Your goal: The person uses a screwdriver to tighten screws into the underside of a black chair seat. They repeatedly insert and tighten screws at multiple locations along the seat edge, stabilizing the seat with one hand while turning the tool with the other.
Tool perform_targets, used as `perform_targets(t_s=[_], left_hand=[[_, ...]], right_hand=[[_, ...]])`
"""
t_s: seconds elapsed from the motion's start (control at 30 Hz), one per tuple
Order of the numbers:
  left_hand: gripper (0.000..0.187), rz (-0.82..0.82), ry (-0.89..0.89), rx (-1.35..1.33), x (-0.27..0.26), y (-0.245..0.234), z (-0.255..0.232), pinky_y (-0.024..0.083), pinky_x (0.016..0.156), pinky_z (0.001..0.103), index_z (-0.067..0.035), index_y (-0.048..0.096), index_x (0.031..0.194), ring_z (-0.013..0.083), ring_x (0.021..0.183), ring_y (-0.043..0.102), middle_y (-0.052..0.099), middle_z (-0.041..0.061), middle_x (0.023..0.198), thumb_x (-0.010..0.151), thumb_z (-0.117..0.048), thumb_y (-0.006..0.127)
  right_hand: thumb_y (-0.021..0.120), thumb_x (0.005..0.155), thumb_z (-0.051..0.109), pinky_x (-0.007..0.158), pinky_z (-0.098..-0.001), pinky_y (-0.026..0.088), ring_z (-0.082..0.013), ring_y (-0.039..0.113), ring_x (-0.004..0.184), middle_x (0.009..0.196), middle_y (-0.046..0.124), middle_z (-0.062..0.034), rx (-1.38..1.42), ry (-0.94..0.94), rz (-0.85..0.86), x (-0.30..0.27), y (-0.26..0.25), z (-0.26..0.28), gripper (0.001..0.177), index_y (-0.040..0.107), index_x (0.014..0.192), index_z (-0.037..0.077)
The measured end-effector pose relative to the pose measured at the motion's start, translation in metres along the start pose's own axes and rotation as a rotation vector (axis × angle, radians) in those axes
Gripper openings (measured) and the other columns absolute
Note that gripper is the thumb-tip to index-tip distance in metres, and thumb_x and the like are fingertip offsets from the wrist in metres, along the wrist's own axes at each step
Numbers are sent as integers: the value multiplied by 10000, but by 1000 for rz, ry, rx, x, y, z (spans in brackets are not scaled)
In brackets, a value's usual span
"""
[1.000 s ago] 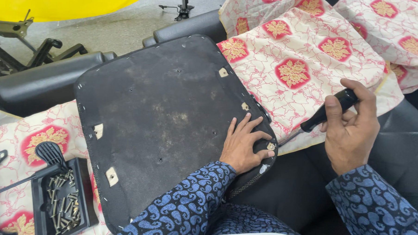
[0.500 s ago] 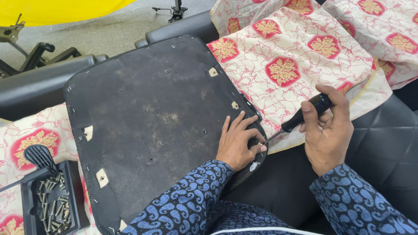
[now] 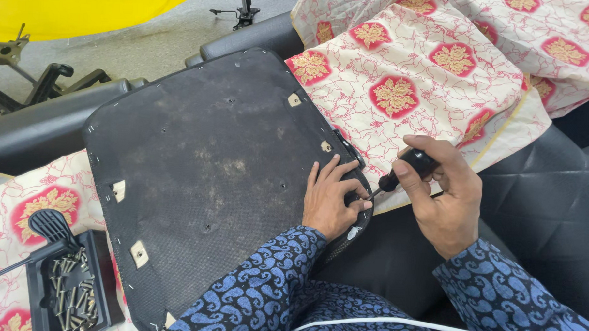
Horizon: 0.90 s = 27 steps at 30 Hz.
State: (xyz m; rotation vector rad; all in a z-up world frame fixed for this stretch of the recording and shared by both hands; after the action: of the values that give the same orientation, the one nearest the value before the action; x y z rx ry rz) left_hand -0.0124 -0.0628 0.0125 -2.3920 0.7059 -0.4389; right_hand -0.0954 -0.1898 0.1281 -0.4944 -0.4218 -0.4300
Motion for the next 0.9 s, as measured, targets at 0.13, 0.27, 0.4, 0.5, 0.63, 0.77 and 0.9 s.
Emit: perform_targets(t_s=[0.13,0.27,0.4,0.5,0.63,0.77,0.9], left_hand=[[137,-1,0,3,0,0,0,74,1256,553,-205,790,801,302,1515,301,559,32,1483,710,-284,856],[148,-8,22,3,-1,0,0,81,1257,549,-214,792,835,308,1512,305,555,44,1486,721,-287,852],[156,-3,36,1,-1,0,1,81,1257,551,-223,794,856,313,1513,302,549,48,1493,728,-293,850],[156,6,44,4,-1,1,3,81,1256,555,-229,796,865,316,1515,297,545,49,1497,734,-298,845],[148,7,59,-1,-2,0,3,71,1253,564,-229,798,876,321,1520,284,538,58,1502,754,-303,839],[151,13,53,2,-1,1,4,75,1253,562,-231,799,877,318,1518,286,538,55,1503,754,-312,835],[150,6,60,0,-2,1,4,83,1255,562,-230,795,879,316,1519,293,543,52,1502,759,-312,832]], right_hand=[[713,1059,55,764,-202,435,-58,535,893,1152,545,-38,-33,-42,-76,2,-5,5,313,646,1361,12],[695,1045,59,667,-206,436,-51,532,788,1125,555,-18,107,77,-93,5,-7,1,322,648,1358,1],[672,1021,52,583,-209,425,-63,549,663,1095,642,-32,264,189,-96,3,-9,0,278,651,1286,-27],[674,1025,32,550,-211,394,-85,530,597,902,646,-69,245,270,-70,6,-13,-4,280,687,1297,-31],[644,979,62,533,-203,416,-88,557,573,1031,742,-74,351,297,-69,8,-15,-6,274,688,1236,-22],[677,1027,63,609,-214,438,-81,571,692,1169,649,-62,322,218,-92,9,-13,-2,222,688,1219,-48],[718,1061,31,652,-224,420,-76,547,776,1212,580,-73,245,174,-89,14,-10,2,227,702,1265,-68]])
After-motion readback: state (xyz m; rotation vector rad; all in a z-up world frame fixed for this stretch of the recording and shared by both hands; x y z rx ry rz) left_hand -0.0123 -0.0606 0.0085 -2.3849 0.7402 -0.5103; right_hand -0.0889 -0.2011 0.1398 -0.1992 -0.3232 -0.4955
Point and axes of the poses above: each hand's wrist, its own x-axis towards the middle knuckle, its own y-axis out of the palm, z = x × y, the point moved 6 cm from there along x, towards the middle knuckle
